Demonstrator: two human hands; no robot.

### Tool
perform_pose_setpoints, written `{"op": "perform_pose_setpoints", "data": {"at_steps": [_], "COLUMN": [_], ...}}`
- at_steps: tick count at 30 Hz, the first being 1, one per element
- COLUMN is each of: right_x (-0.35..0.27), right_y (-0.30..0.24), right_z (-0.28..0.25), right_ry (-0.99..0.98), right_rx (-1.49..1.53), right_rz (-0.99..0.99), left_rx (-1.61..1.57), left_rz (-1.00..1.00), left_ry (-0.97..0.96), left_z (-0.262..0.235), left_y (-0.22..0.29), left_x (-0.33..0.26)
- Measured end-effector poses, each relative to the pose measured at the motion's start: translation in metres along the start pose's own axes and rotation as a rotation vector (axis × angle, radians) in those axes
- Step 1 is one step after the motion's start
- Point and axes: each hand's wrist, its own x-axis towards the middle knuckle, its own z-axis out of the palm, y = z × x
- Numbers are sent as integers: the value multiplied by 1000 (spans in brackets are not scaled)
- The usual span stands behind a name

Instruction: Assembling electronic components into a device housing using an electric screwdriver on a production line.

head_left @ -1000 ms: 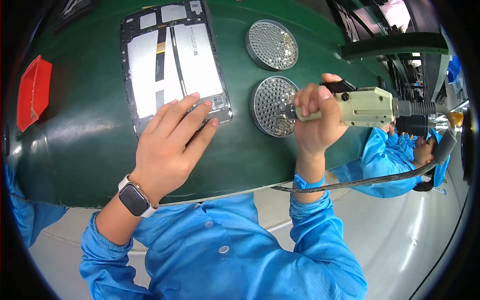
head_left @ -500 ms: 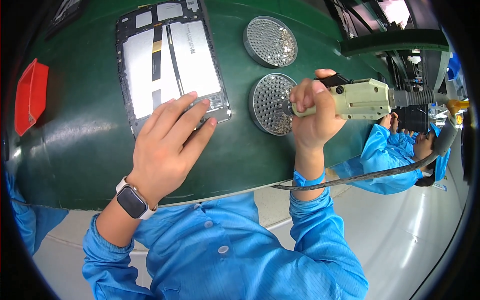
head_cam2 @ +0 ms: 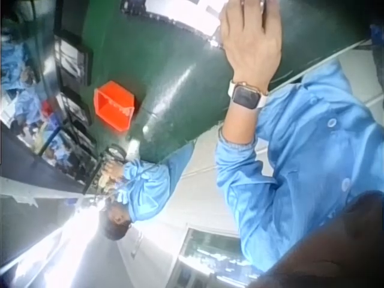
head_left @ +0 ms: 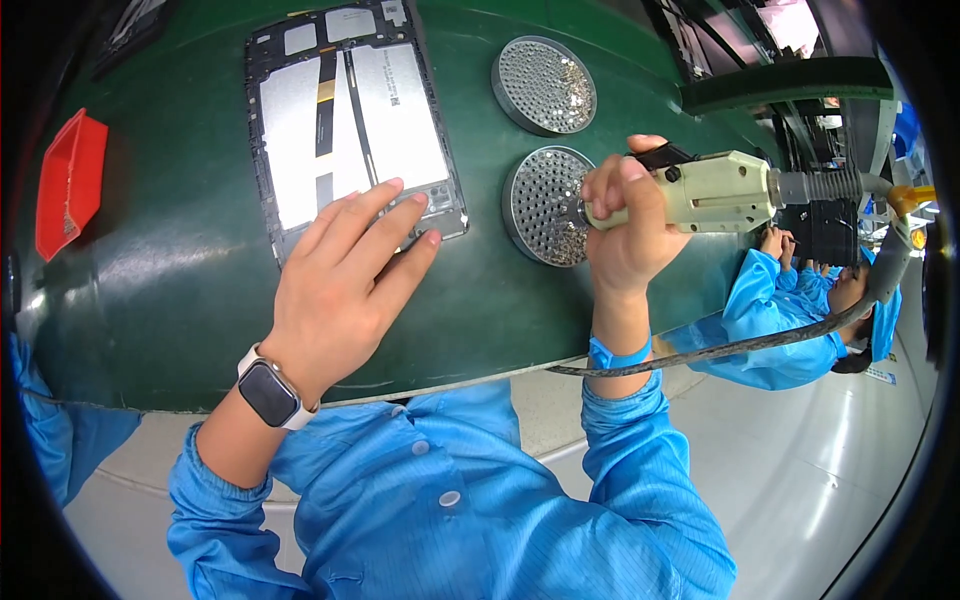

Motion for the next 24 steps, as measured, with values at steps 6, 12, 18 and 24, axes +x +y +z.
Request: {"op": "perform_pose_setpoints", "data": {"at_steps": [6, 12, 18, 24], "right_x": [-1, -3, -2, -2], "right_y": [1, 1, 1, 0], "right_z": [1, 3, 0, 4], "right_ry": [-1, -28, -15, -33], "right_rx": [15, 5, 14, -8], "right_rz": [-10, -18, -5, -22], "left_rx": [1, -10, 9, -7], "left_rz": [6, 3, 27, 13], "left_ry": [1, 9, 19, 16], "left_z": [1, 0, 0, -3], "left_y": [0, 1, -1, 0], "left_x": [-3, -3, -5, -7]}}
